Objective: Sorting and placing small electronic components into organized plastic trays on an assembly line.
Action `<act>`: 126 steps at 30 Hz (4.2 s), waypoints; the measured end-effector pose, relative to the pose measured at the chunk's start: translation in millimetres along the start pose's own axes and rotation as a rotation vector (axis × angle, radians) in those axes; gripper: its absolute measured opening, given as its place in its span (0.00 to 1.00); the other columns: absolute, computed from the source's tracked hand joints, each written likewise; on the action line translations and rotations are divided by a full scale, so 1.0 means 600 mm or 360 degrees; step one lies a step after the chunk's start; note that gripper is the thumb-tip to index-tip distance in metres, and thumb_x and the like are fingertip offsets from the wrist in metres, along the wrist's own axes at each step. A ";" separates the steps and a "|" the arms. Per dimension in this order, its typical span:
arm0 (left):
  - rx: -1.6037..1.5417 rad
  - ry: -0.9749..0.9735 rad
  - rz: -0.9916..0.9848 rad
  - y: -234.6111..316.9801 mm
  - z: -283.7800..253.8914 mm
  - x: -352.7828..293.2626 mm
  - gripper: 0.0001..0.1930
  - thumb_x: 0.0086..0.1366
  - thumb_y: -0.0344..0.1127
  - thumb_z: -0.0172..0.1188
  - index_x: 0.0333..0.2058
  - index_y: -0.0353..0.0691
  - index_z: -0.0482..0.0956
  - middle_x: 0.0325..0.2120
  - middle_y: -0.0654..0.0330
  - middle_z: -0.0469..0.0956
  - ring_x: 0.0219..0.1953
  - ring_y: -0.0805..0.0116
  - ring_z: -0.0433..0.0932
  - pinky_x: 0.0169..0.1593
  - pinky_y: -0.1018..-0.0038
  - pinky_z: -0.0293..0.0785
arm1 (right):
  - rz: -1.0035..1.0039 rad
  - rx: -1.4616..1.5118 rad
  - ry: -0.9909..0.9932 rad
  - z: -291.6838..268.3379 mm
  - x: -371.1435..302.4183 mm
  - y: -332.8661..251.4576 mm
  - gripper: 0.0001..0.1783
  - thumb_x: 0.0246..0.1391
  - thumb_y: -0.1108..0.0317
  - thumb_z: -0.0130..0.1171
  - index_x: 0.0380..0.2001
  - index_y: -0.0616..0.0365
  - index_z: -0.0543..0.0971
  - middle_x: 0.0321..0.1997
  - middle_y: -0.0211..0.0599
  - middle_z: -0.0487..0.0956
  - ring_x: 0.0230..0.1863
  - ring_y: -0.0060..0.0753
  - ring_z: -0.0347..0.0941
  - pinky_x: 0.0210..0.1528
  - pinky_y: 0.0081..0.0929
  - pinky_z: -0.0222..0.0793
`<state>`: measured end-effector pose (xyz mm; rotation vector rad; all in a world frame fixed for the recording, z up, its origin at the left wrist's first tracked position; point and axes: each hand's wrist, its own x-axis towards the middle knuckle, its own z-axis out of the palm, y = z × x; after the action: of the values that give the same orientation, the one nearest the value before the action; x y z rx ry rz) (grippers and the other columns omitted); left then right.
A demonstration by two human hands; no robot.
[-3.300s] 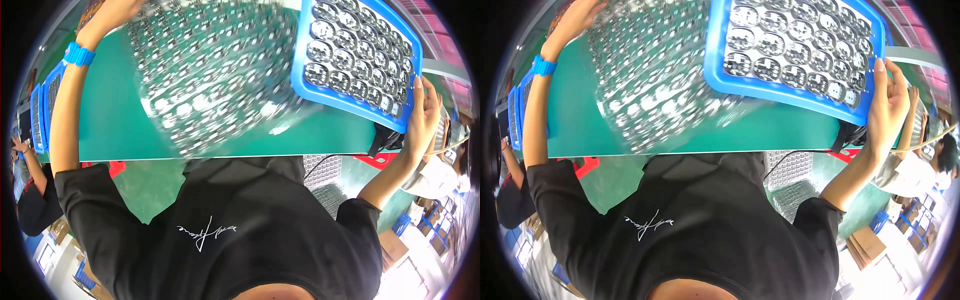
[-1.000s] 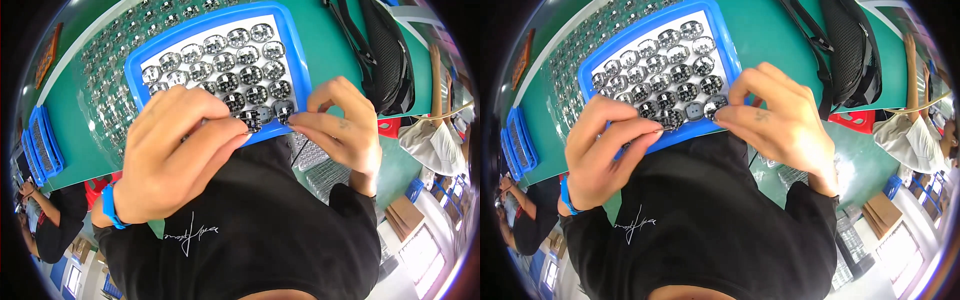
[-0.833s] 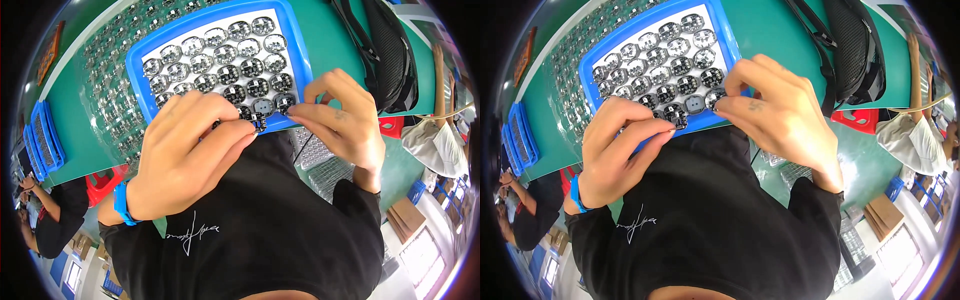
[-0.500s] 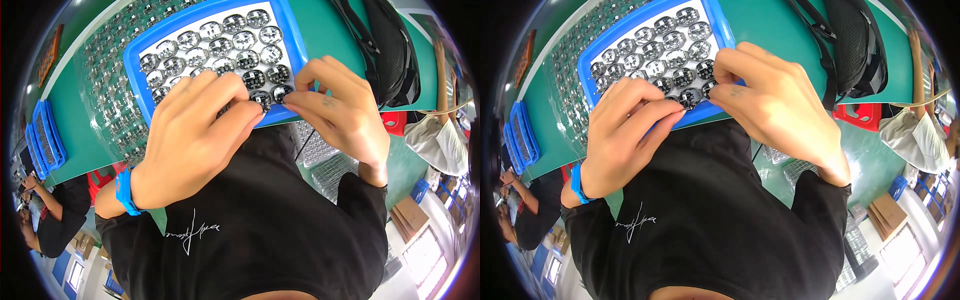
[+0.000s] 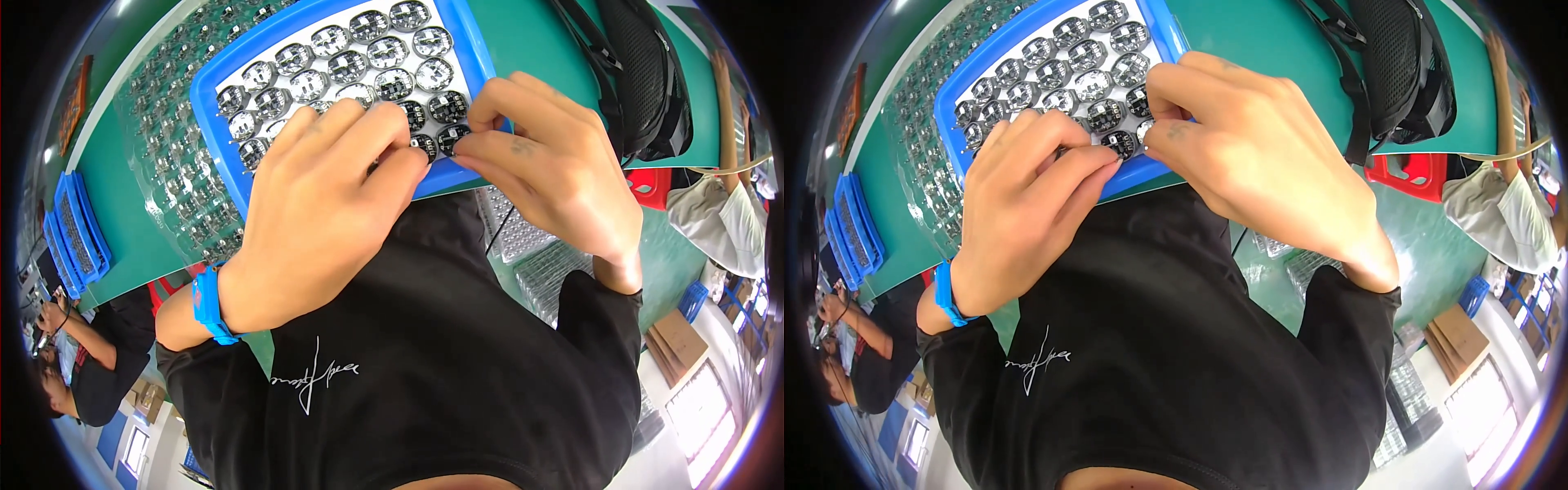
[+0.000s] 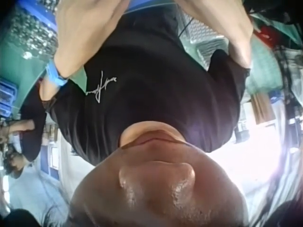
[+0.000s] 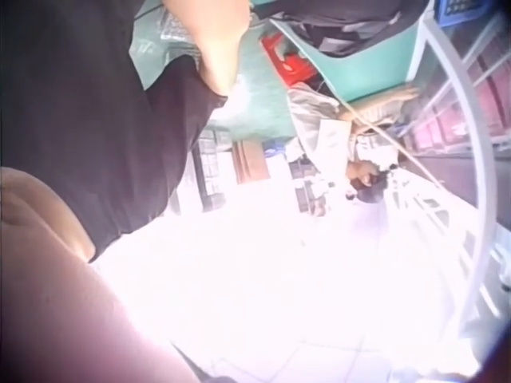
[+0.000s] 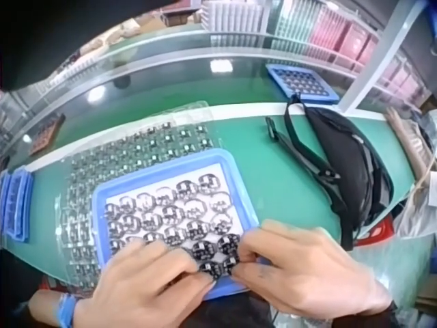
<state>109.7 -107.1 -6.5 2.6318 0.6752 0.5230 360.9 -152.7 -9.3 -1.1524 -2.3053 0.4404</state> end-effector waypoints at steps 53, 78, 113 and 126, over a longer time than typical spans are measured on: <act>-0.0123 0.0618 -0.1071 -0.110 -0.105 -0.166 0.05 0.76 0.29 0.66 0.42 0.33 0.86 0.38 0.63 0.83 0.32 0.81 0.72 0.35 0.81 0.64 | 0.0007 0.0014 -0.0115 -0.022 0.080 0.043 0.12 0.47 0.78 0.77 0.37 0.61 0.87 0.35 0.33 0.75 0.35 0.34 0.74 0.37 0.31 0.71; -0.1021 0.0486 -0.1597 -0.092 -0.084 -0.159 0.10 0.80 0.35 0.62 0.52 0.35 0.81 0.28 0.63 0.82 0.17 0.86 0.70 0.19 0.85 0.58 | 0.0451 0.0074 0.0080 0.008 -0.011 -0.026 0.16 0.43 0.74 0.81 0.39 0.58 0.91 0.34 0.31 0.79 0.32 0.28 0.74 0.32 0.26 0.67; -0.2068 0.0238 -0.0785 0.025 -0.069 -0.085 0.16 0.74 0.23 0.61 0.56 0.17 0.78 0.40 0.44 0.88 0.40 0.63 0.90 0.42 0.72 0.87 | -0.0455 0.0453 0.0424 0.021 0.080 -0.074 0.26 0.45 0.64 0.86 0.46 0.63 0.88 0.41 0.39 0.78 0.33 0.30 0.75 0.30 0.22 0.68; -0.2365 0.0325 -0.1059 0.026 -0.053 -0.080 0.09 0.74 0.21 0.62 0.49 0.21 0.81 0.35 0.50 0.87 0.36 0.65 0.90 0.40 0.69 0.92 | -0.0187 0.0467 0.0217 0.029 0.087 -0.074 0.29 0.47 0.54 0.82 0.44 0.69 0.89 0.39 0.44 0.81 0.35 0.32 0.78 0.33 0.25 0.70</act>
<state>62.5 -136.4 15.7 0.9204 0.7236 0.6814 296.0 -137.5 14.4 -0.8720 -2.0934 0.6121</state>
